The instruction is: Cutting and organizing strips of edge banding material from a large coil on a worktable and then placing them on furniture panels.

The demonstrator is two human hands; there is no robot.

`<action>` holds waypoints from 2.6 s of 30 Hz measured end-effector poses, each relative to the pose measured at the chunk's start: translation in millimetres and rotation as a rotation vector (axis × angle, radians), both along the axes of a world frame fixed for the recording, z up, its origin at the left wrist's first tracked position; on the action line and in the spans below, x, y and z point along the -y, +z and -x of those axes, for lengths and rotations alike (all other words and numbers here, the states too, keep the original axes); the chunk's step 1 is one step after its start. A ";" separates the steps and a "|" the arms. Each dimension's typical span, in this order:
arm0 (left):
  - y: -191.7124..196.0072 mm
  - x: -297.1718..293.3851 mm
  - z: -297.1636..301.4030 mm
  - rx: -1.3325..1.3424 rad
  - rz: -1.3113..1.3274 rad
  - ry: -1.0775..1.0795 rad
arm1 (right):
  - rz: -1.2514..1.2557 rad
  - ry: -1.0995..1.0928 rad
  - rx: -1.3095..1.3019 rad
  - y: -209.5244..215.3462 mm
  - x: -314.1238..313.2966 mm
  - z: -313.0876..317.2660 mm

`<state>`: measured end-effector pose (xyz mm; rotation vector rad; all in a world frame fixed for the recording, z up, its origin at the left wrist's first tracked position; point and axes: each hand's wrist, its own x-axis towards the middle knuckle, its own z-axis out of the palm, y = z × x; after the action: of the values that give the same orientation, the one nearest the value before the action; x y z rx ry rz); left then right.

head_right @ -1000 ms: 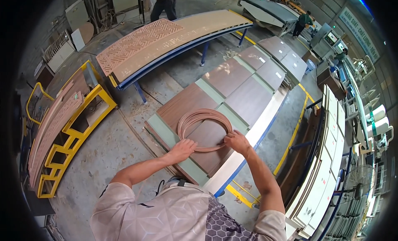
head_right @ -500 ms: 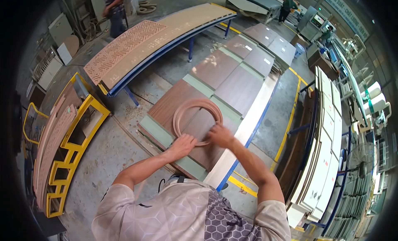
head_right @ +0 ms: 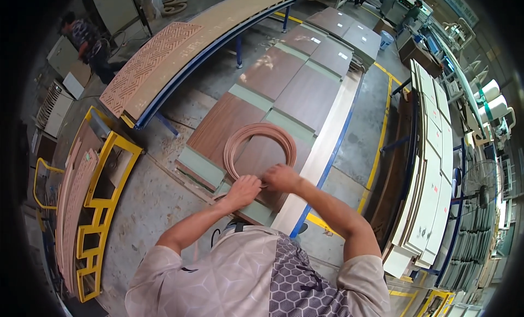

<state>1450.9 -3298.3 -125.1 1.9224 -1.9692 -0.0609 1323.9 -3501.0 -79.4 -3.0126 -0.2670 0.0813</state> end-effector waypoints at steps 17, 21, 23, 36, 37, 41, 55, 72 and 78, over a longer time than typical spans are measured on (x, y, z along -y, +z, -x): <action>32.0 -2.8 -36.8 0.066 0.066 0.067 | -0.121 -0.087 -0.013 6.0 76.8 9.7; 23.9 18.4 -14.7 0.110 -0.170 0.014 | 0.068 -0.164 -0.163 -15.3 28.0 -8.1; -10.4 -3.7 -6.6 0.210 -0.113 0.067 | 0.060 0.043 0.040 -12.1 -21.4 -9.5; -1.5 -6.8 -7.2 0.038 -0.029 -0.020 | -0.100 0.030 -0.019 23.3 -3.7 -5.5; 2.3 -7.4 -3.5 0.057 -0.044 0.001 | -0.126 -0.007 -0.025 10.3 5.6 -2.1; 33.2 -17.8 -37.3 0.066 -0.028 0.049 | -0.075 0.007 0.181 -17.1 72.5 5.9; 34.8 -5.0 -54.0 0.061 0.021 0.055 | 0.155 0.152 0.385 -10.8 102.2 16.5; 29.0 29.1 -26.5 0.153 -0.105 -0.049 | 0.144 0.026 0.533 -69.1 44.3 5.3; 17.7 -4.3 -34.9 0.000 -0.195 0.070 | -0.008 0.052 0.416 -45.5 45.5 28.7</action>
<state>1485.8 -3294.0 -107.3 2.1104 -1.9572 -0.2415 1295.2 -3546.5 -124.9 -2.9852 -0.3785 -0.5438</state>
